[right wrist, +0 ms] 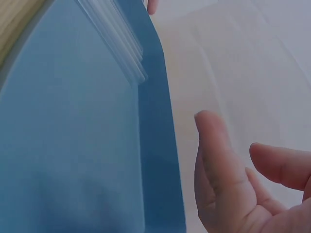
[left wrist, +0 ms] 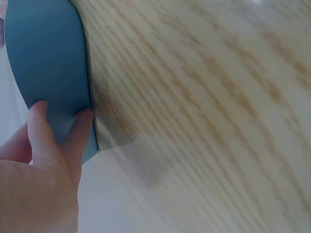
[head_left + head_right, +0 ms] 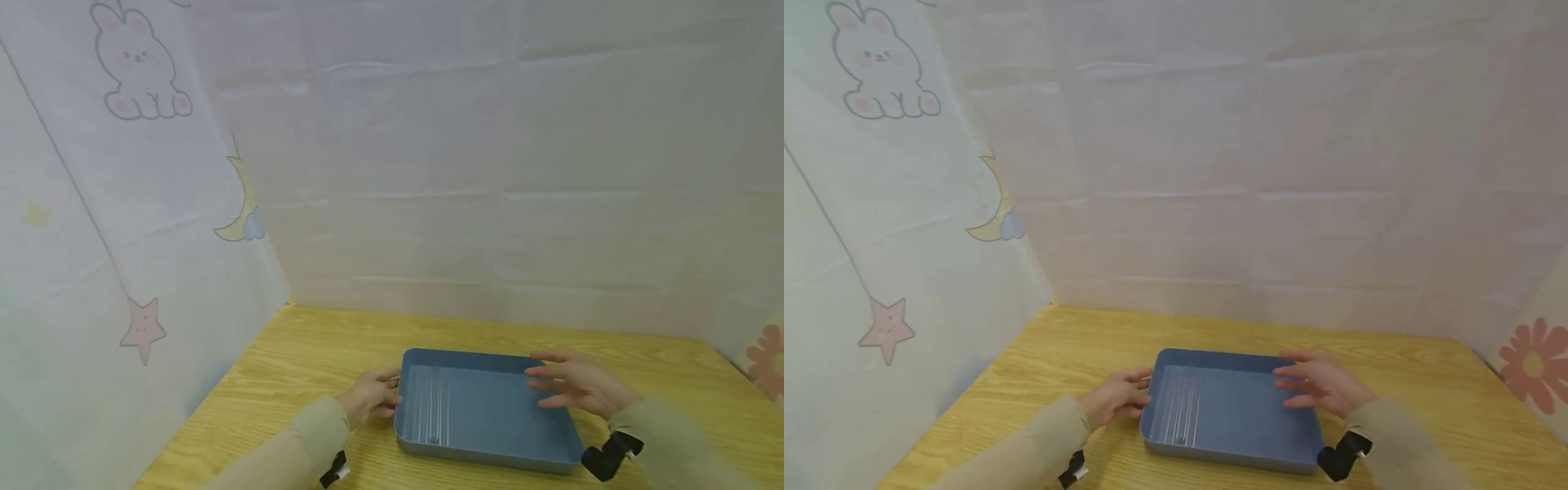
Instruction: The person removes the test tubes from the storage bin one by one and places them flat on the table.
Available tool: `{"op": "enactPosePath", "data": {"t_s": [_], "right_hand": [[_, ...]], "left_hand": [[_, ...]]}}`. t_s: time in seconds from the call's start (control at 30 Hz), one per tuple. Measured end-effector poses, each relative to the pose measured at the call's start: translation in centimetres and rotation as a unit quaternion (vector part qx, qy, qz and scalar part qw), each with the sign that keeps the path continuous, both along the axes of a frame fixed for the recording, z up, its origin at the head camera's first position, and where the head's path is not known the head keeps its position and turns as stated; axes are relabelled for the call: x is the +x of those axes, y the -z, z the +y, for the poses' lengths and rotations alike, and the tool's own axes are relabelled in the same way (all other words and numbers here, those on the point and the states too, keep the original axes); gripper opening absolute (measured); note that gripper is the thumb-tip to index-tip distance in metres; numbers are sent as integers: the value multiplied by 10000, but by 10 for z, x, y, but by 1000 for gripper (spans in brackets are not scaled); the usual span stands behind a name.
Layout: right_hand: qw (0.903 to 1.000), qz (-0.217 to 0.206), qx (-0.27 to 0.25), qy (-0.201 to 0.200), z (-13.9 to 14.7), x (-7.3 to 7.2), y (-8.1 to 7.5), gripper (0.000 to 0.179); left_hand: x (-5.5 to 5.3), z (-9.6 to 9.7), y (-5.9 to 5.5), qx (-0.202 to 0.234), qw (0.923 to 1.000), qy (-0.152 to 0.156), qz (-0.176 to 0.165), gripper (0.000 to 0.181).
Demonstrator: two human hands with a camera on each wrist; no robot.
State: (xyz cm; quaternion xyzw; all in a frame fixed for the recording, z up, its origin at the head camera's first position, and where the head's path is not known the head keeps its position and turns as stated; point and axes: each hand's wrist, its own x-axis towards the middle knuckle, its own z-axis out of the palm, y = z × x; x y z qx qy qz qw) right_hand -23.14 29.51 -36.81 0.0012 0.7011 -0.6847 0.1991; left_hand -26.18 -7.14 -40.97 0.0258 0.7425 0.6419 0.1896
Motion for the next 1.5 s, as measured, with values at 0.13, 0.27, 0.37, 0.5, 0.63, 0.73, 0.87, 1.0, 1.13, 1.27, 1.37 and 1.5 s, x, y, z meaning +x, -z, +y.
{"op": "enactPosePath", "data": {"t_s": [0.13,0.27,0.37,0.5,0.63,0.73,0.87,1.0,1.13,1.27,1.37,1.5], "right_hand": [[9998,-132,-57,156,-11,-5,5,74],[9989,-288,-146,332,-24,-9,9,73],[9981,-364,-251,422,-33,-9,11,73],[9971,-387,-322,564,-44,-10,14,73],[9950,-491,-417,769,-52,-12,17,71],[9938,-543,-499,831,-57,-14,20,69],[9936,-554,-526,834,-63,-17,23,67],[9932,-568,-468,902,-69,-19,27,65],[9939,-498,-307,930,-78,-19,31,62],[9944,-471,-161,929,-89,-20,35,59],[9945,-485,-130,919,-96,-21,37,57],[9942,-528,-100,930,-104,-23,37,54]], "left_hand": [[-1,2,1,83,10000,46,-10,62],[-2,3,2,86,10000,41,-22,61],[-2,3,2,28,10000,0,-40,60],[-2,2,1,-47,10000,-16,-7,60],[-1,1,1,-78,10000,-24,18,61],[-1,1,2,-80,10000,-16,30,61],[-1,2,1,-136,9999,-22,80,60],[0,4,0,-165,9998,-37,67,60],[2,5,-1,-145,9999,-38,62,61],[2,3,0,-145,9999,-9,92,60],[2,3,-1,-127,9999,3,59,60],[2,3,-3,-76,10000,25,32,60]]}}
